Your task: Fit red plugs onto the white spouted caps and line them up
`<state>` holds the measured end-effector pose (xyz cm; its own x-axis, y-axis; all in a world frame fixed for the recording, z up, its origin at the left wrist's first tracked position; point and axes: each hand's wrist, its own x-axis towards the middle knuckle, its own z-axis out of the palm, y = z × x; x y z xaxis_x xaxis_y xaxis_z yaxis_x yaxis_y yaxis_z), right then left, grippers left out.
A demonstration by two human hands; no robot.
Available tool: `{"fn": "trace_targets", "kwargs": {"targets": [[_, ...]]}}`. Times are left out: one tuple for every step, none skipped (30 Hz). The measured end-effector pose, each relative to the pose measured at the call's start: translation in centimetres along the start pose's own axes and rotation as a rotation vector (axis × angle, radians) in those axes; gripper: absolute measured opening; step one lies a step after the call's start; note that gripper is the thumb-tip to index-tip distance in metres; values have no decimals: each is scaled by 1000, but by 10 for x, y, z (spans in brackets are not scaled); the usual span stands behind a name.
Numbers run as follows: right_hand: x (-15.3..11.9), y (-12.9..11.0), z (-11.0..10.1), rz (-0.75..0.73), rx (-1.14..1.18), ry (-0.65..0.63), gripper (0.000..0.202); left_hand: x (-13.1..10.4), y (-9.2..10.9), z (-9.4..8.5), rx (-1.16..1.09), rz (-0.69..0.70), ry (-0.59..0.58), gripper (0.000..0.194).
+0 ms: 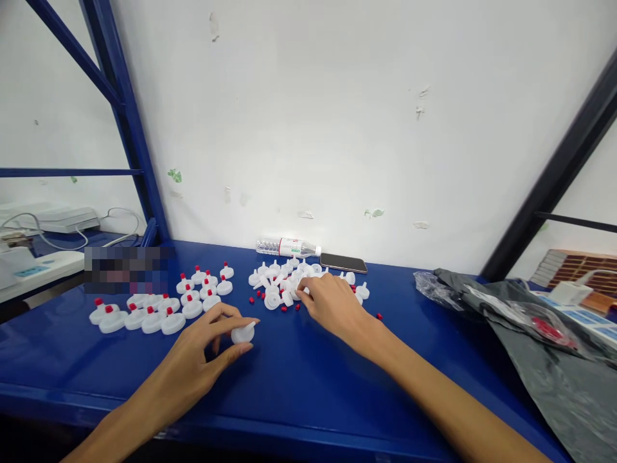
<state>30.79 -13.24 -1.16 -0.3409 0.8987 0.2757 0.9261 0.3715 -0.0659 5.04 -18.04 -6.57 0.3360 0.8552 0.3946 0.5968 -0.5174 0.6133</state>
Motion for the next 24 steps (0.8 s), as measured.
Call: {"fn": "trace_targets", "kwargs": {"targets": [[1,0,2,3,2,3,24,1,0,1,-13,-9,-16,30],[1,1,4,5,1,4,23,2,1,1,-26,-22,-32,30],[2,1,6,1,1,1,22,3,1,1,-39,-33,-42,30],[2,2,9,-7,4,-8,21,3,1,1,-49,-41,-44,30],[2,3,12,-15,8,-19,20,3,2,0,-58,-48,-43,30],[2,5,15,-24,8,-29,19,3,2,0,-67,-53,-42,30],[2,6,18,-31,3,-34,17,3,2,0,-75,-58,-42,30],[2,7,21,-35,-4,-36,16,3,2,-1,-82,-64,-45,30],[1,8,23,-39,-11,-36,14,3,3,-1,-88,-70,-51,30],[0,8,24,-41,-18,-34,13,3,3,-1,-91,-75,-60,30],[0,7,25,-42,-20,-31,13,3,3,-2,-91,-81,-67,29],[-1,6,24,-45,-18,-30,13,2,4,-2,-91,-87,-72,29],[-2,5,24,-49,-10,-32,13,3,4,-2,-91,-92,-77,29],[-3,4,23,-54,-2,-35,13,3,4,-3,-90,-94,-79,29],[-4,3,21,-54,6,-34,12,3,4,-3,-90,-94,-77,29],[-5,1,19,-53,14,-27,12,3,4,-3,-89,-91,-77,28],[-6,0,17,-55,28,-17,13,3,3,-3,-90,-88,-76,28],[-6,-1,15,-56,59,-7,13,3,3,-3,-94,-86,-77,28],[-6,-2,13,-59,118,0,14,3,3,-3,-99,-85,-77,28],[-7,-3,11,-68,208,5,14,3,3,-3,-104,-89,-76,28],[-7,-5,8,-85,323,7,13,3,3,-2,-106,-98,-72,29],[-7,-8,7,-108,450,13,11,3,4,-2,-107,-111,-67,31],[-8,-11,5,-132,571,25,10,3,4,-2,-107,-129,-62,34],[-9,-15,4,-154,671,42,9,3,5,-2,-107,-149,-62,36]]}}
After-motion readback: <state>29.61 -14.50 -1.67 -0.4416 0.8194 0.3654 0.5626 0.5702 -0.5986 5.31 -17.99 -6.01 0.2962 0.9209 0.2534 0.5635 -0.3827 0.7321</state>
